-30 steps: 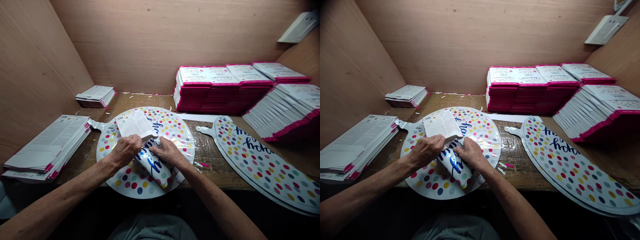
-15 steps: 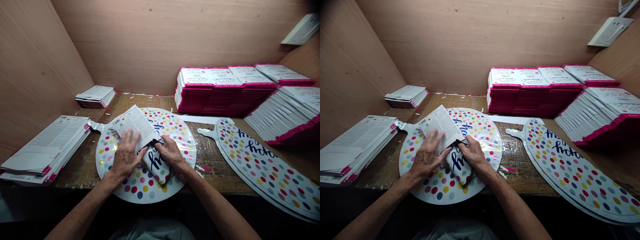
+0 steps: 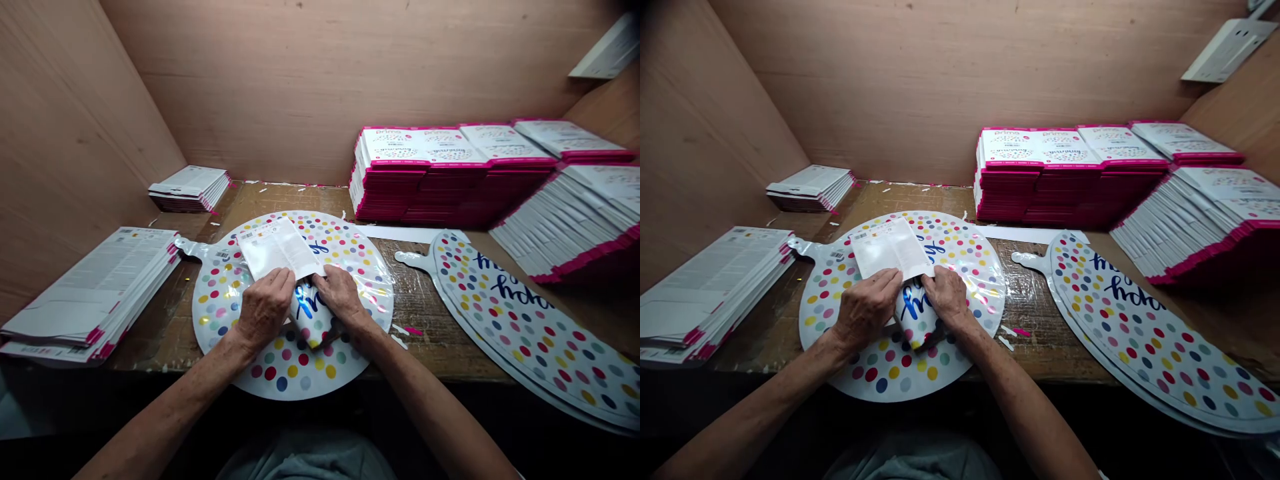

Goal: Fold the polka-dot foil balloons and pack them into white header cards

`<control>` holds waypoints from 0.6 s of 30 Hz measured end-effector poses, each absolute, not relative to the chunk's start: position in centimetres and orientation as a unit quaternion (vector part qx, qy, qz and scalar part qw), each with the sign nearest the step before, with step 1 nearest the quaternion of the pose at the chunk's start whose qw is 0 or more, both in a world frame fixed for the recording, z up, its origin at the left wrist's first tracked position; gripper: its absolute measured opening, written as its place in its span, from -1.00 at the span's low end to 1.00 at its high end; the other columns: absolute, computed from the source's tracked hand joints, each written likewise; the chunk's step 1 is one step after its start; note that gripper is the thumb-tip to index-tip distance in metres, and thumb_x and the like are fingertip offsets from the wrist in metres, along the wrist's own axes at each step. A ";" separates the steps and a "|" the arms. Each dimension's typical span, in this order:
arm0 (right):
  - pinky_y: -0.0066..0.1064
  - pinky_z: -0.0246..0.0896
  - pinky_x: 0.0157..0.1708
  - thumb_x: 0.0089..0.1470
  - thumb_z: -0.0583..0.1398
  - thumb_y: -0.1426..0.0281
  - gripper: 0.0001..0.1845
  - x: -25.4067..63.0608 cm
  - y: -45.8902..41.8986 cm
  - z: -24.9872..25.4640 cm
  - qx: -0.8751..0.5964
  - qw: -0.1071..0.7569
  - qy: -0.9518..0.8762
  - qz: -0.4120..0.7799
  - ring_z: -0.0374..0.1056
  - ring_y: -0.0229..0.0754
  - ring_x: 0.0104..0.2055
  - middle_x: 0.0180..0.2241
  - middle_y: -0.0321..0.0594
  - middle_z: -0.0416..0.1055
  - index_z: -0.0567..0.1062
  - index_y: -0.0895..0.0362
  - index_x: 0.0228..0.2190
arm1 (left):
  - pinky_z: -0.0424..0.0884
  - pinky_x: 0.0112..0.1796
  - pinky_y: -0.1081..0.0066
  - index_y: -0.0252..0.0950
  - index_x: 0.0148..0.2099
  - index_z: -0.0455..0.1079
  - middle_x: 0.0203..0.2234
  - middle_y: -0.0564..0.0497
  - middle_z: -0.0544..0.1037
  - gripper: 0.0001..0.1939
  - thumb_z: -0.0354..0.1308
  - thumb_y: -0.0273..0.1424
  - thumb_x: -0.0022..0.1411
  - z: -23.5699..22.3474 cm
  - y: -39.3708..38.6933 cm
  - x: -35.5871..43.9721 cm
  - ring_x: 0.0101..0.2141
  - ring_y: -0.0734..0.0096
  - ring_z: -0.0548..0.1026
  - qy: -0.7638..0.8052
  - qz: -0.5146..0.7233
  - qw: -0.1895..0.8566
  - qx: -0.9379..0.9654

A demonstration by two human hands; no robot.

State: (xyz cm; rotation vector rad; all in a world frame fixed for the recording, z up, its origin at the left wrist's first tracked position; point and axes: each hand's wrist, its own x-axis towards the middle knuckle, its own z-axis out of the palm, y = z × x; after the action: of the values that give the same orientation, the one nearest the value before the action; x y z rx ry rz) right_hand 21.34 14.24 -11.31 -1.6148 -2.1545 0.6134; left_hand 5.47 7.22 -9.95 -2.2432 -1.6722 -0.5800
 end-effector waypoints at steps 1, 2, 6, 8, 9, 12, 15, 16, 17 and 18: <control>-0.41 -0.04 -0.43 0.22 0.11 0.27 -0.71 21.3 14.4 -11.4 -0.572 0.212 -0.760 0.223 0.24 -0.21 -0.42 -0.49 -0.24 0.38 0.40 0.13 -0.49 | 0.44 -0.01 0.11 -0.32 0.02 0.39 0.01 -0.23 0.52 -0.73 0.00 -0.47 0.31 -10.2 6.9 5.6 0.09 0.01 0.43 -0.593 -0.253 0.132 -0.753; -0.43 -0.01 -0.43 0.22 0.09 0.27 -0.72 21.3 14.6 -11.5 -0.565 0.239 -0.753 0.238 0.24 -0.22 -0.43 -0.49 -0.25 0.38 0.39 0.13 -0.48 | 0.37 0.08 0.04 -0.31 0.10 0.34 0.11 -0.26 0.44 -0.66 0.09 -0.36 0.29 -10.4 6.5 5.8 0.19 -0.04 0.32 -0.616 -0.312 0.116 -0.714; -0.44 0.14 -0.43 0.21 0.05 0.21 -0.67 21.4 15.3 -11.6 -0.509 0.313 -0.728 0.335 0.30 -0.21 -0.43 -0.48 -0.27 0.40 0.41 0.14 -0.46 | 0.37 0.08 0.06 -0.30 0.24 0.20 0.15 -0.27 0.40 -0.19 0.37 -0.12 0.00 -11.8 5.9 6.5 0.17 -0.08 0.35 -0.691 -0.509 -0.105 -0.503; -0.38 0.27 -0.35 0.19 0.08 0.17 -0.67 21.8 14.6 -11.2 -0.481 0.315 -0.740 0.348 0.39 -0.15 -0.32 -0.35 -0.20 0.48 0.47 0.17 -0.30 | 0.48 -0.06 0.17 -0.32 0.11 0.33 -0.04 -0.19 0.55 -0.36 0.34 -0.14 0.04 -12.3 6.2 6.8 -0.04 0.06 0.53 -0.672 -0.564 -0.237 -0.417; -0.32 0.32 -0.25 0.17 0.12 0.15 -0.62 22.0 13.9 -11.0 -0.461 0.324 -0.758 0.328 0.43 -0.09 -0.21 -0.22 -0.12 0.50 0.46 0.19 -0.15 | 0.50 -0.12 0.21 -0.34 0.03 0.38 -0.12 -0.18 0.59 -0.45 0.31 -0.15 0.07 -12.4 6.4 6.9 -0.12 0.09 0.57 -0.664 -0.583 -0.270 -0.382; -0.05 0.24 0.10 0.08 0.24 0.06 -0.17 23.1 10.1 -10.8 -0.361 0.365 -0.839 0.180 0.19 0.14 0.23 0.21 0.20 0.21 0.18 0.28 0.22 | 0.50 -0.18 0.22 -0.38 -0.10 0.45 -0.20 -0.18 0.61 -0.55 0.27 -0.14 0.08 -12.0 6.6 7.0 -0.19 0.08 0.57 -0.679 -0.600 -0.263 -0.332; -0.01 0.12 0.22 0.22 0.16 0.28 -0.31 24.2 6.5 -11.8 -0.277 0.371 -0.886 0.021 0.01 0.11 0.35 0.26 0.24 0.14 0.13 0.33 0.26 | 0.48 -0.13 0.21 -0.37 -0.08 0.47 -0.19 -0.15 0.61 -0.50 0.30 -0.11 0.04 -10.9 5.5 7.6 -0.15 0.07 0.55 -0.669 -0.590 -0.289 -0.348; -0.04 0.14 0.22 0.26 0.09 0.40 -0.44 24.4 5.8 -12.1 -0.262 0.377 -0.888 -0.011 0.04 0.06 0.34 0.22 0.21 0.22 0.18 0.32 0.24 | 0.48 -0.12 0.20 -0.36 -0.05 0.47 -0.19 -0.14 0.61 -0.46 0.32 -0.09 0.02 -10.4 5.0 7.9 -0.14 0.05 0.55 -0.647 -0.597 -0.324 -0.347; -0.06 0.15 0.22 0.28 0.03 0.50 -0.51 24.6 5.4 -12.5 -0.247 0.390 -0.887 -0.028 0.08 0.03 0.33 0.18 0.17 0.29 0.23 0.31 0.21 | 0.48 -0.11 0.19 -0.35 -0.02 0.47 -0.19 -0.14 0.61 -0.40 0.32 -0.05 0.00 -10.0 4.5 8.2 -0.12 0.02 0.54 -0.613 -0.611 -0.371 -0.336; -0.09 0.17 0.21 0.29 -0.01 0.56 -0.55 24.8 5.3 -12.7 -0.227 0.406 -0.885 -0.029 0.10 0.00 0.32 0.14 0.14 0.34 0.27 0.31 0.18 | 0.49 -0.11 0.16 -0.35 0.01 0.46 -0.19 -0.15 0.61 -0.33 0.30 0.03 -0.01 -9.7 4.1 8.4 -0.10 -0.02 0.54 -0.569 -0.626 -0.426 -0.320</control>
State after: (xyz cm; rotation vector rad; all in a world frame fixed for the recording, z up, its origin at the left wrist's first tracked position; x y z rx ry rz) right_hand 24.78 5.33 -12.66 -0.5730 -2.2309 -0.0744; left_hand 8.40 4.11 -9.68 -1.4225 -2.5298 -2.7850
